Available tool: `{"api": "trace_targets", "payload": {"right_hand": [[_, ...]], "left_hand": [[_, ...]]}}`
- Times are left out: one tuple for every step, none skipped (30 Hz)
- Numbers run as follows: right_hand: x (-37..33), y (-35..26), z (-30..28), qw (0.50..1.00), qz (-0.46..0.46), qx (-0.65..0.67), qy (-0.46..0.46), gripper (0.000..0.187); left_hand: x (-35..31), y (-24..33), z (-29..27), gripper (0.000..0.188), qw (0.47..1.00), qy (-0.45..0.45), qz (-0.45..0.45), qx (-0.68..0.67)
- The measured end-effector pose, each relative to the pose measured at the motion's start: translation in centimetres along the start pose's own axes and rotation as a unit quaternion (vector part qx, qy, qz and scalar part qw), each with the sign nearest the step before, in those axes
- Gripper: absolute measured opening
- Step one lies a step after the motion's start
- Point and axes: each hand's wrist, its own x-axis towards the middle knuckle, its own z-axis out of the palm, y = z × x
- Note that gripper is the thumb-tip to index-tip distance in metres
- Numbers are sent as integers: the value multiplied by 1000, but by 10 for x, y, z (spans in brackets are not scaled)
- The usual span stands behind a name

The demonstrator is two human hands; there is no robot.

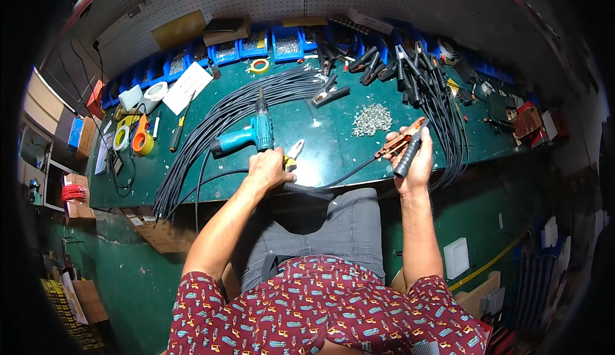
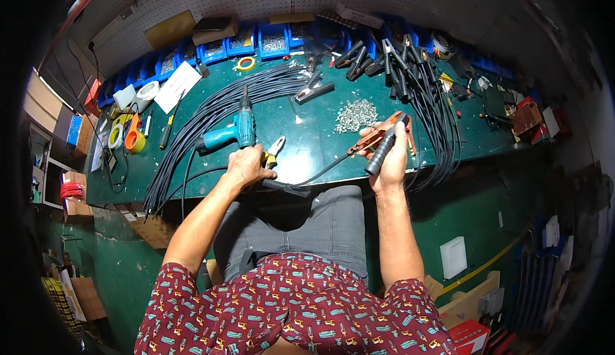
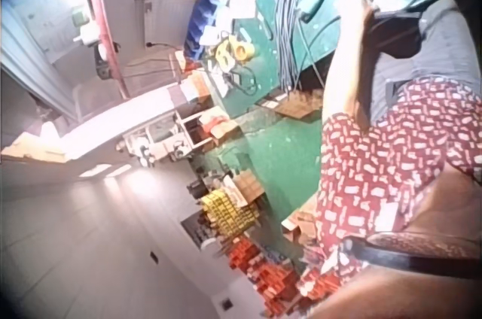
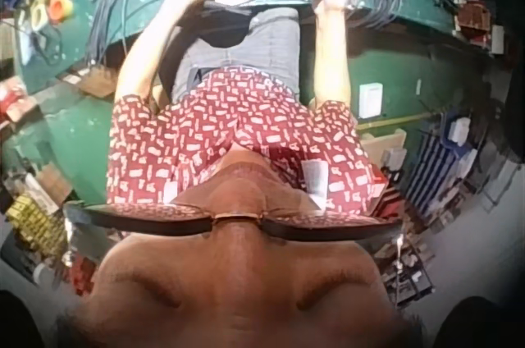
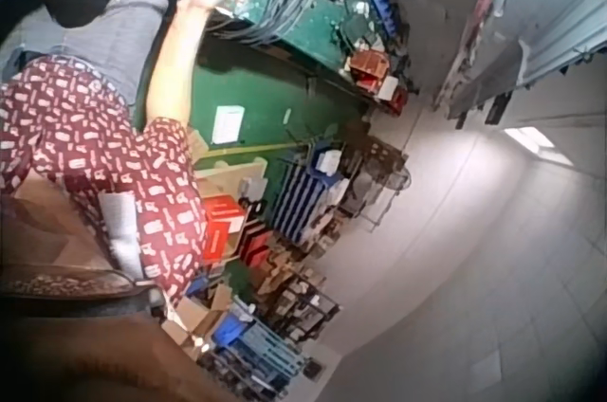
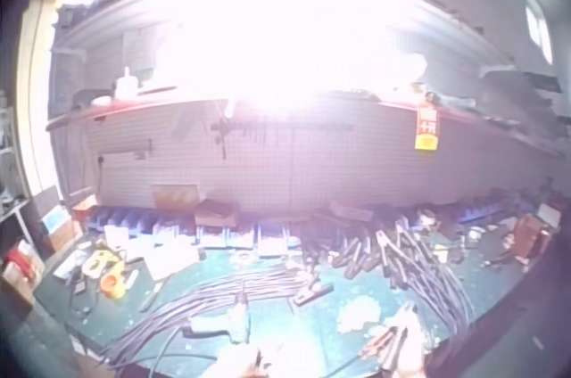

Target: The person assembles black cables by stripping ends, inserting metal connectors, and using a power drill to secure them. They then apply heat shrink tubing and crimp the connectors with pliers. The finished cables are placed on the workbench.

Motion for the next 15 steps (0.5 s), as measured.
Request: {"api": "trace_targets", "payload": {"right_hand": [[-1,1,4,1000,-2,-3,9,49],[-1,3,2,1000,-2,7,-1,50],[1,4,1,1000,-7,3,0,50],[5,6,-1,1000,-15,3,0,51],[7,9,-4,1000,-23,3,-1,51],[9,10,-6,1000,-21,2,-3,53],[9,10,-7,999,-38,-5,1,53],[13,11,-7,999,-45,-9,22,52],[12,12,-8,998,-45,-15,45,52],[12,12,-7,998,-47,-18,43,51],[14,12,-6,998,-45,-5,34,47],[17,14,-7,998,-55,-7,34,44],[18,17,-10,997,-63,-10,36,42],[20,19,-13,999,-45,-3,26,40],[18,20,-8,998,-38,5,45,44]], "left_hand": [[3,3,-2,65,1000,-19,-4,7],[7,5,-5,68,1000,-31,-2,1],[9,4,-2,66,1000,-28,-8,-4],[15,1,2,63,1000,-23,-13,-6],[20,-3,6,60,1000,-18,-18,-8],[26,-7,10,53,1000,17,-9,-19],[30,-4,5,57,998,22,-19,-59],[35,-2,-2,59,991,58,-23,-123],[33,1,-8,61,978,86,-30,-188],[35,4,-18,64,955,106,-30,-275],[52,-5,3,59,877,206,40,-431],[59,1,-4,55,832,262,85,-482],[64,11,-19,52,778,313,127,-530],[64,16,-36,49,735,301,123,-596],[57,23,-60,47,688,288,115,-656]]}}
